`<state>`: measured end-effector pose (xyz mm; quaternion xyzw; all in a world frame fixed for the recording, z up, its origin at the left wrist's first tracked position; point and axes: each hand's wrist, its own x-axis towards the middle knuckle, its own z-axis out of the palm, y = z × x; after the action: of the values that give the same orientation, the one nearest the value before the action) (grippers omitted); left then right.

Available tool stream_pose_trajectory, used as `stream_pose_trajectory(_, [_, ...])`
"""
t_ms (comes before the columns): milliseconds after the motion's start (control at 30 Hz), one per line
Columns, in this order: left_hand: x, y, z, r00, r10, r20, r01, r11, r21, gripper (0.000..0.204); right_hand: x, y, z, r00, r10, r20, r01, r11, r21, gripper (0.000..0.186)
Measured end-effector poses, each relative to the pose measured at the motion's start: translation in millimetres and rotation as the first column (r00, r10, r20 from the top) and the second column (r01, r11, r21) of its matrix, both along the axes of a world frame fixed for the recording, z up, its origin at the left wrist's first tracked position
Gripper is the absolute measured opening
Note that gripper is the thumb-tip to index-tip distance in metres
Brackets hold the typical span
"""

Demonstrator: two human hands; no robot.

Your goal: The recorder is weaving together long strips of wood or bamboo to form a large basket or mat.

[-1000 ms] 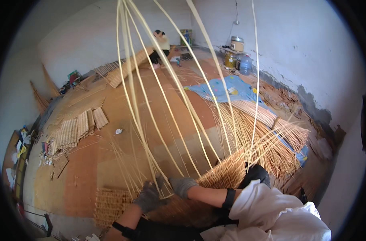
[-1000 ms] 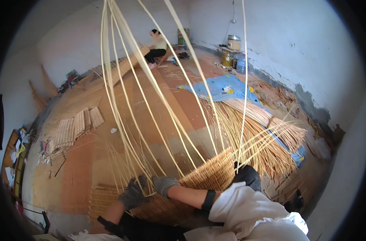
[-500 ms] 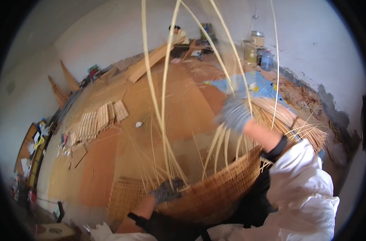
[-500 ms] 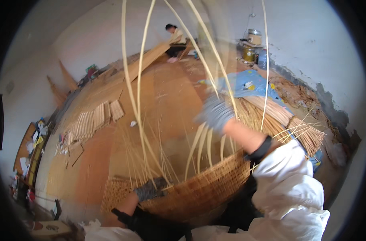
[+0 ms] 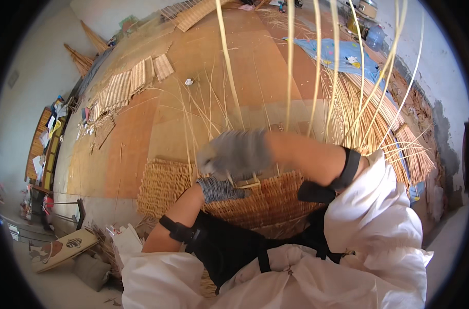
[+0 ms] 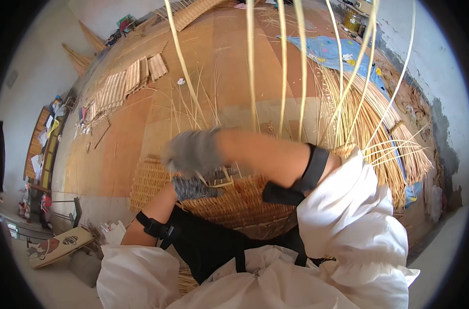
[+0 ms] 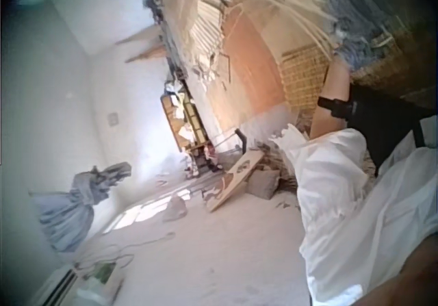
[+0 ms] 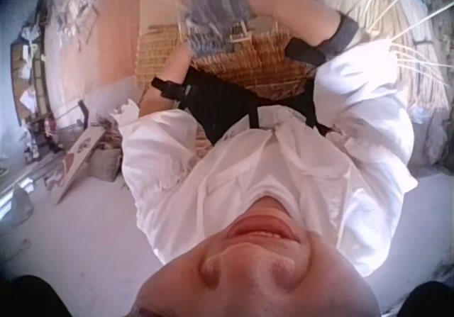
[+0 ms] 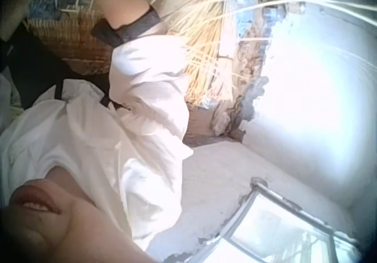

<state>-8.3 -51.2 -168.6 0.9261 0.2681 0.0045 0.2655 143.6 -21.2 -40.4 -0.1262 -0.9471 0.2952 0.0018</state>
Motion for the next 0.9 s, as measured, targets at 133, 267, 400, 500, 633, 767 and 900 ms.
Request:
stream_pose_trajectory(133, [-10.2,-5.3,0.7,0.896,0.429,0.116,-0.213,0.643,-0.735,0.065,6.8,-41.1,-33.0,0.765,-0.628,-0.147,0.567,0.764,-0.308,0.024])
stream_pose_trajectory(267, [13.5,-4.0,19.5,0.996,0.013,-0.092,0.008,0.974,0.227,0.058,96.6,-101.8,-152.3,0.300,-0.899,-0.320,0.174,0.381,-0.908,0.028])
stream_pose_trajectory(400, [27.8,16.0,11.1,0.991,-0.091,0.098,0.099,0.992,-0.083,0.044,83.9,-130.1,-127.3,-0.055,-0.976,-0.212,0.192,0.198,-0.961,0.033])
stream_pose_trajectory(500, [41.6,17.7,25.9,0.997,0.002,-0.073,-0.030,0.927,-0.375,0.042,160.4,-125.8,-139.4,0.247,-0.969,-0.024,0.461,0.139,-0.876,0.042])
stream_pose_trajectory(633, [47.1,-18.3,9.8,0.951,0.215,0.222,-0.224,0.974,0.015,0.033,164.0,-134.1,-163.4,-0.105,-0.994,0.005,0.048,-0.010,-0.999,0.035])
stream_pose_trajectory(767, [65.7,-36.8,15.5,0.756,0.627,0.189,-0.503,0.741,-0.445,0.030,159.3,-135.4,-162.8,-0.115,-0.992,0.044,-0.073,-0.036,-0.997,0.021])
stream_pose_trajectory(900, [69.5,-31.7,22.7,0.843,0.518,0.146,-0.492,0.852,-0.179,0.026,156.6,-134.5,-156.9,-0.154,-0.987,0.047,-0.114,-0.030,-0.993,0.022])
